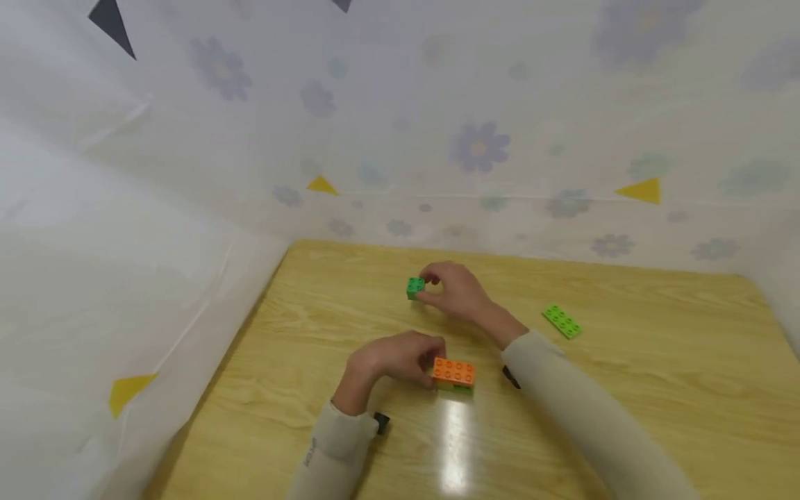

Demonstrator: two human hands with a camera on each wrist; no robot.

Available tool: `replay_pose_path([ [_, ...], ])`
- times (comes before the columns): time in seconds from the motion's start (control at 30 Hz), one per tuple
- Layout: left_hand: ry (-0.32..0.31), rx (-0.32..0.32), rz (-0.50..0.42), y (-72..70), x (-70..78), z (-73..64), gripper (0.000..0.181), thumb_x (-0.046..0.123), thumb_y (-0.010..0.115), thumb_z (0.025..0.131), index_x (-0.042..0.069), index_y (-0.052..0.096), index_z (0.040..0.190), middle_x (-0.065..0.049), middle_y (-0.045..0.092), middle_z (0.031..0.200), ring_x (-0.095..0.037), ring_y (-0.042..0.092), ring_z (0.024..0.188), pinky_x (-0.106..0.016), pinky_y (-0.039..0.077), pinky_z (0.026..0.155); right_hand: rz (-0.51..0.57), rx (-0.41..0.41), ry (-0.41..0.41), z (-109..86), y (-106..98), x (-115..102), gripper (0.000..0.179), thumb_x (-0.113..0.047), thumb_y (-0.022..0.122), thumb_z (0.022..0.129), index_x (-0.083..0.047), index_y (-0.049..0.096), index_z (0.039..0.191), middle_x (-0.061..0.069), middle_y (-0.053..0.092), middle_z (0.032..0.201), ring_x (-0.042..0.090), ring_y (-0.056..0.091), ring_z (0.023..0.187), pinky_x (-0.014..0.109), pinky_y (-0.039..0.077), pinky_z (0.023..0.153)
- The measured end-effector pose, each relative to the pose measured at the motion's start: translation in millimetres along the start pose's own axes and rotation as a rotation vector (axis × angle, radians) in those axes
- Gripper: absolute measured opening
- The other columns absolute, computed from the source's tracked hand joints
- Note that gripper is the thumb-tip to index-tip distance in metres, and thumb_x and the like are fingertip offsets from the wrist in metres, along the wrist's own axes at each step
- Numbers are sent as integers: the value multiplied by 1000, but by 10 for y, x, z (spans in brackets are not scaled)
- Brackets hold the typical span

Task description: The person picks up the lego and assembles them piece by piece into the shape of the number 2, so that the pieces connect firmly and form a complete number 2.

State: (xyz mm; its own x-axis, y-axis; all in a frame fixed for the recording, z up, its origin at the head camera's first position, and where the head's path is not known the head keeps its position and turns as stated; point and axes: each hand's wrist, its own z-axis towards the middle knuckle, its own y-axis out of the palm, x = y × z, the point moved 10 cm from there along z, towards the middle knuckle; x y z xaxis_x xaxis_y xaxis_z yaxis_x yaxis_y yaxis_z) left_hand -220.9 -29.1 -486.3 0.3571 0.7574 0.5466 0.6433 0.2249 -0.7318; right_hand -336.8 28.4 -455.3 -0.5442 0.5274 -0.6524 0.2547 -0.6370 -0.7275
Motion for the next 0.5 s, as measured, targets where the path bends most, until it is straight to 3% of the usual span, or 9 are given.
replay_pose_path([
  [0.2,-25,35,4,-59,-99,15,32,23,87,90,22,62,111,8,63,96,-9,58,84,-25,49,76,34,59,-14,-228,-272,-60,36,-31,80,97,-11,71,126,5,72,120,29,65,105,49,54,88],
  [0.5,-19,67,-23,-106,-128,64,35,20,87,90,21,63,116,6,66,101,-9,60,87,-26,51,78,55,156,-24,-742,-639,-133,33,-24,83,95,-13,72,124,1,72,115,23,65,98,53,51,89],
])
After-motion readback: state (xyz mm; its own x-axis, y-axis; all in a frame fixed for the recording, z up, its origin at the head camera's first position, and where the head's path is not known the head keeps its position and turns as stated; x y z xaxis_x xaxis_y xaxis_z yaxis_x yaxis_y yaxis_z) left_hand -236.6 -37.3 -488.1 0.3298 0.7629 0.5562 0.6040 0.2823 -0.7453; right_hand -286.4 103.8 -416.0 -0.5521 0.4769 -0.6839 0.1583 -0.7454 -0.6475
